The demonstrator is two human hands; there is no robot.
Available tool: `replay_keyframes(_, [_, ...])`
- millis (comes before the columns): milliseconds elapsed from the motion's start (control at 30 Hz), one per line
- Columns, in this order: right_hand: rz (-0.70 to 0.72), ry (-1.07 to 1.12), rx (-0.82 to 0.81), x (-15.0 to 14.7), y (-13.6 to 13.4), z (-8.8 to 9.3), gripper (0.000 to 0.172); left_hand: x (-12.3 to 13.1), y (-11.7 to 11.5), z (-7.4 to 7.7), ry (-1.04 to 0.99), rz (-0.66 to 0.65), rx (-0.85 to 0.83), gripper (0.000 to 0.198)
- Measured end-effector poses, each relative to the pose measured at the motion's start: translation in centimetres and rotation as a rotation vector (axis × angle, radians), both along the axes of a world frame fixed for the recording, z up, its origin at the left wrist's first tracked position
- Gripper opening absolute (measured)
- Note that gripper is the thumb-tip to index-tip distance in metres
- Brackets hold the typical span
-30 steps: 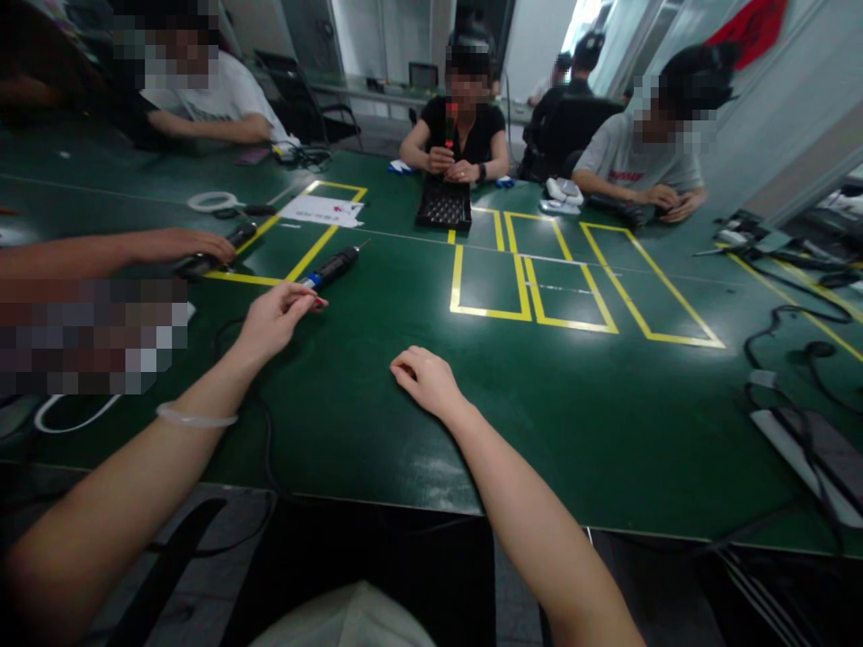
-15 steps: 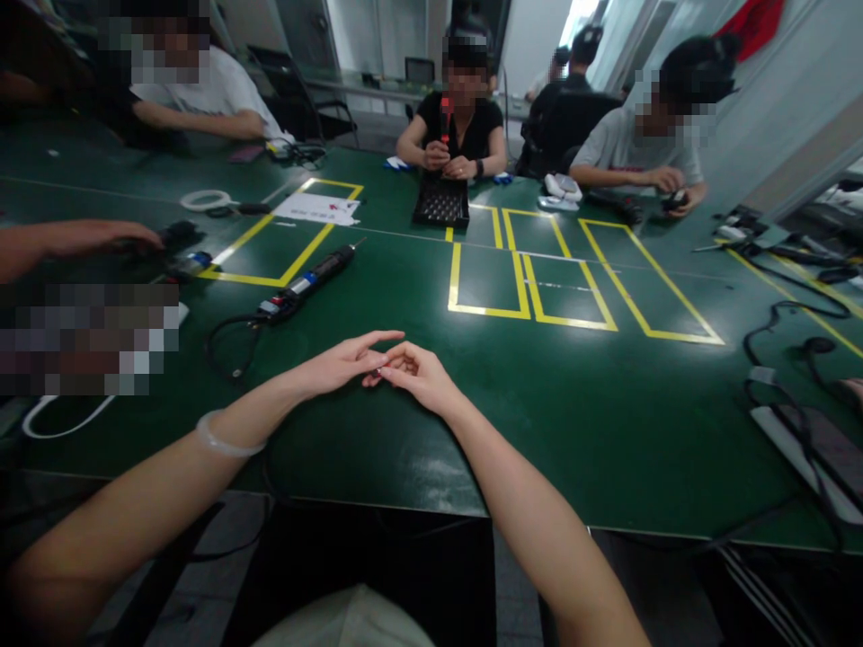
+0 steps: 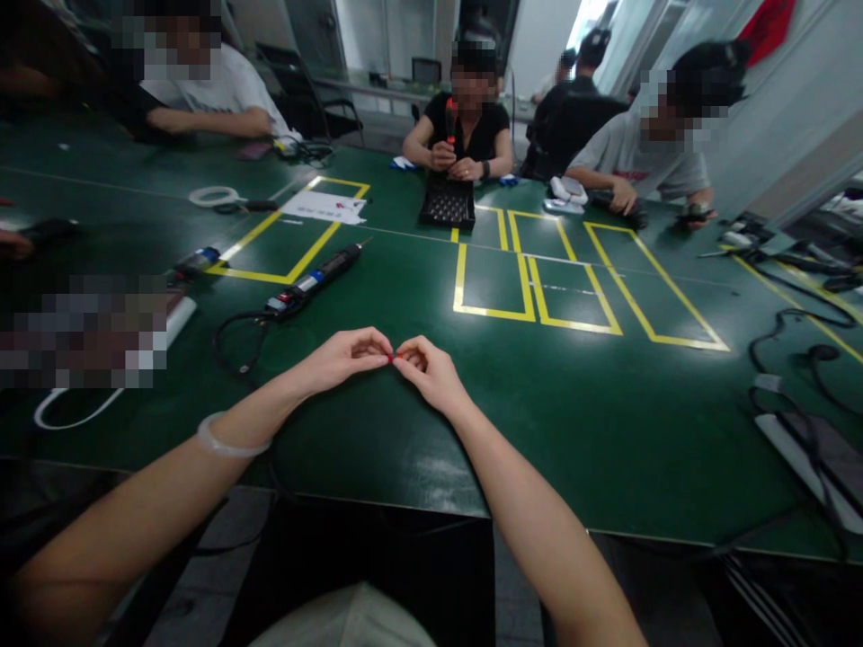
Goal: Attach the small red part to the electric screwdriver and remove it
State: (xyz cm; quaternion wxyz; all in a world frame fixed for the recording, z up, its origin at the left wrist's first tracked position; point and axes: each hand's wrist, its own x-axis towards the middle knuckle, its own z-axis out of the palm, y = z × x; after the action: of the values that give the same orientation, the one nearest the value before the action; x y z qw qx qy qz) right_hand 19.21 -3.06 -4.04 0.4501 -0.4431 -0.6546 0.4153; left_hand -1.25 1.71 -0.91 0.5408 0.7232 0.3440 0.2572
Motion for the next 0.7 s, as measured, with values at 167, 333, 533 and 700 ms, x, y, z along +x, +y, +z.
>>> replay_keyframes(167, [0.004, 0.027, -0.019, 0.2, 0.3, -0.2, 0.025, -1.2, 0.7, 1.1, 0.166, 0.013, 0.276, 0.035])
replay_keyframes(333, [-0.048, 0.045, -0.035, 0.5, 0.6, -0.4, 0.026, -7.9, 4.3, 2.4, 0.621, 0.574, 0.679, 0.059])
replay_keyframes(533, [-0.035, 0.01, -0.043, 0.5, 0.5, -0.3, 0.026, -14.8, 7.6, 0.3, 1.001, 0.714, 0.479, 0.094])
replay_keyframes(700, [-0.038, 0.02, -0.056, 0.6, 0.5, -0.4, 0.027, -14.8, 8.7, -0.5, 1.036, 0.663, 0.352, 0.073])
